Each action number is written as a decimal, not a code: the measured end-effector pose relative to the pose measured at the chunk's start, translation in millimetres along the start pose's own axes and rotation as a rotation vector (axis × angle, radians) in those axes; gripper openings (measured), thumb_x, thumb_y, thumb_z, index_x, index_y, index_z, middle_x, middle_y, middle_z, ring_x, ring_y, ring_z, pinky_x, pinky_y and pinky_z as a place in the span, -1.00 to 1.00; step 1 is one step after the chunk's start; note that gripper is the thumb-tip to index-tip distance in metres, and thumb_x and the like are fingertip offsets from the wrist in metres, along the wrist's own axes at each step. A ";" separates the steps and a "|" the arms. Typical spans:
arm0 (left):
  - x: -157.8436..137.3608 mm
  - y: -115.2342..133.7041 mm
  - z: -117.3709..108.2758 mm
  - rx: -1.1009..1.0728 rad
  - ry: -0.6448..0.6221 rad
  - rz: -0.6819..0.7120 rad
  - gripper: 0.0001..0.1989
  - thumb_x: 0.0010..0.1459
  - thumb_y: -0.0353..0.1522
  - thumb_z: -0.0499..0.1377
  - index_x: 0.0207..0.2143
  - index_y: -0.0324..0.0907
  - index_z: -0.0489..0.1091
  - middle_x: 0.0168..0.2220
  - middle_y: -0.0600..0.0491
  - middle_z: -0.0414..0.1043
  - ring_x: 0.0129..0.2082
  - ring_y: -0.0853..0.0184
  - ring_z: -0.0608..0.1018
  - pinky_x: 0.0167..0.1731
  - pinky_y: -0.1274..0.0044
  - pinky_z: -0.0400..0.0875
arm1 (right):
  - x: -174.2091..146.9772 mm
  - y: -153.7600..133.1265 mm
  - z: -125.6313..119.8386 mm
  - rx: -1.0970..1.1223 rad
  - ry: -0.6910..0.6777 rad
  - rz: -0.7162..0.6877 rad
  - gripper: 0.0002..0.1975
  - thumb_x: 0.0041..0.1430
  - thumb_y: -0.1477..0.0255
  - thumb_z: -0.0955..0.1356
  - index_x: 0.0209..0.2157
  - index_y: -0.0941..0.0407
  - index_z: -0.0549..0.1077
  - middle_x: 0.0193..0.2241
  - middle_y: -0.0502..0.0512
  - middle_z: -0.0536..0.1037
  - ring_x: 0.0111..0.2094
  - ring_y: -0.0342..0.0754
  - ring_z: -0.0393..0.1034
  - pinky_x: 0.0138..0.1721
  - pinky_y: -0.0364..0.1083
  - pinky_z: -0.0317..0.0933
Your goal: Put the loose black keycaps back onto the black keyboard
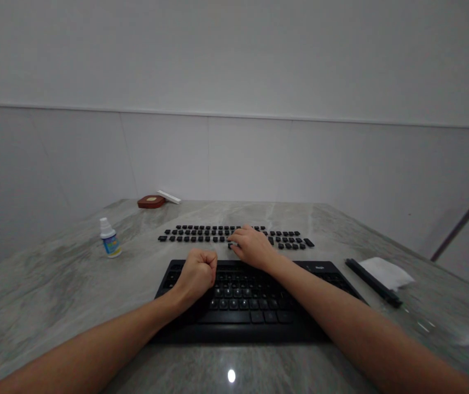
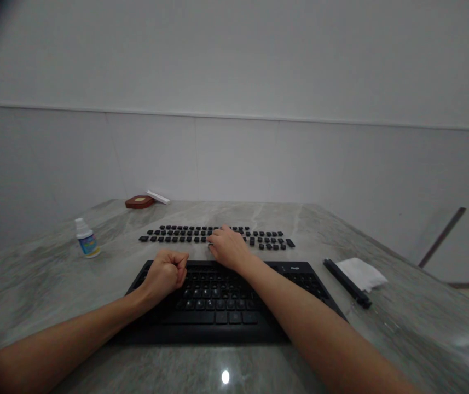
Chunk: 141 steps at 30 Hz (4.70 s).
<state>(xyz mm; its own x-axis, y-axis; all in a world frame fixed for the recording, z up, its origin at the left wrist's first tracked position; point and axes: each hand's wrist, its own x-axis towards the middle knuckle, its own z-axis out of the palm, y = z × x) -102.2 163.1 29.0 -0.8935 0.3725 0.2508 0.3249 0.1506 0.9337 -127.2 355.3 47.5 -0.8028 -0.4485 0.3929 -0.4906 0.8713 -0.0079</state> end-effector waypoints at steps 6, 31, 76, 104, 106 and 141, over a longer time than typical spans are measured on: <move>-0.7 6.7 -0.2 -0.014 -0.041 -0.027 -0.88 -0.40 -0.35 -0.09 -0.88 -0.13 0.07 -0.88 0.13 -0.01 -0.80 0.46 0.07 -0.69 0.59 -0.08 | -1.4 1.3 16.8 0.024 -0.030 0.049 -0.79 0.28 0.41 0.35 -0.13 0.10 0.62 -0.19 0.16 0.61 -0.11 0.12 0.34 -0.13 0.00 0.26; 3.6 5.9 -2.4 -0.039 -0.034 -0.062 -0.77 -0.38 -0.38 -0.08 -0.74 -0.20 0.36 -0.82 0.16 0.04 -0.77 0.45 0.08 -0.65 0.56 -0.07 | 2.0 4.5 21.9 0.182 -0.070 0.031 -0.80 0.21 0.42 0.42 -0.12 0.05 0.61 -0.15 0.05 0.64 -0.09 0.05 0.37 -0.06 -0.03 0.26; -3.4 8.7 -1.1 0.248 -0.164 0.340 -0.91 -0.24 -0.43 -0.04 -0.71 -0.16 0.07 -0.64 0.12 0.10 -0.58 0.37 0.24 -0.52 0.51 0.05 | -59.1 31.4 -38.4 -0.018 -0.084 0.216 -0.78 0.22 0.45 0.39 -0.10 0.08 0.58 -0.23 0.11 0.64 -0.15 0.03 0.52 -0.08 -0.05 0.33; -17.3 17.5 6.4 0.477 -0.239 0.488 -0.85 -0.10 -0.58 0.07 -0.47 -0.21 0.33 -0.47 0.09 0.29 -0.48 0.35 0.37 -0.45 0.53 0.20 | -97.4 -11.0 -41.7 0.296 -0.008 0.057 -0.82 0.21 0.46 0.34 -0.33 0.12 0.62 -0.47 0.05 0.55 -0.43 -0.10 0.44 -0.36 -0.15 0.25; -20.9 19.5 7.3 0.548 -0.292 0.544 -0.83 -0.01 -0.55 0.09 -0.35 -0.21 0.39 -0.37 0.04 0.37 -0.41 0.30 0.42 -0.37 0.49 0.29 | -109.3 -12.7 -36.2 0.316 0.039 0.044 -0.75 0.29 0.43 0.29 -0.32 0.13 0.61 -0.40 0.09 0.53 -0.39 -0.09 0.43 -0.32 -0.12 0.27; -21.7 23.2 7.0 0.583 -0.437 0.664 -0.58 0.09 -0.56 0.08 0.03 -0.23 0.36 -0.10 -0.11 0.46 -0.08 0.14 0.43 -0.05 0.28 0.43 | -119.5 -9.8 -20.7 0.390 0.335 -0.044 -0.65 0.20 0.52 0.35 0.02 0.08 0.31 -0.24 0.09 0.60 -0.27 -0.03 0.51 -0.23 -0.06 0.40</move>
<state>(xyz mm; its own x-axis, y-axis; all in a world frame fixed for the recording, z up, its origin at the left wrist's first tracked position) -73.2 165.0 43.4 -0.3192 0.8327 0.4525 0.9261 0.1728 0.3354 -19.4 404.4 19.6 -0.6574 -0.3388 0.6731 -0.6624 0.6856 -0.3019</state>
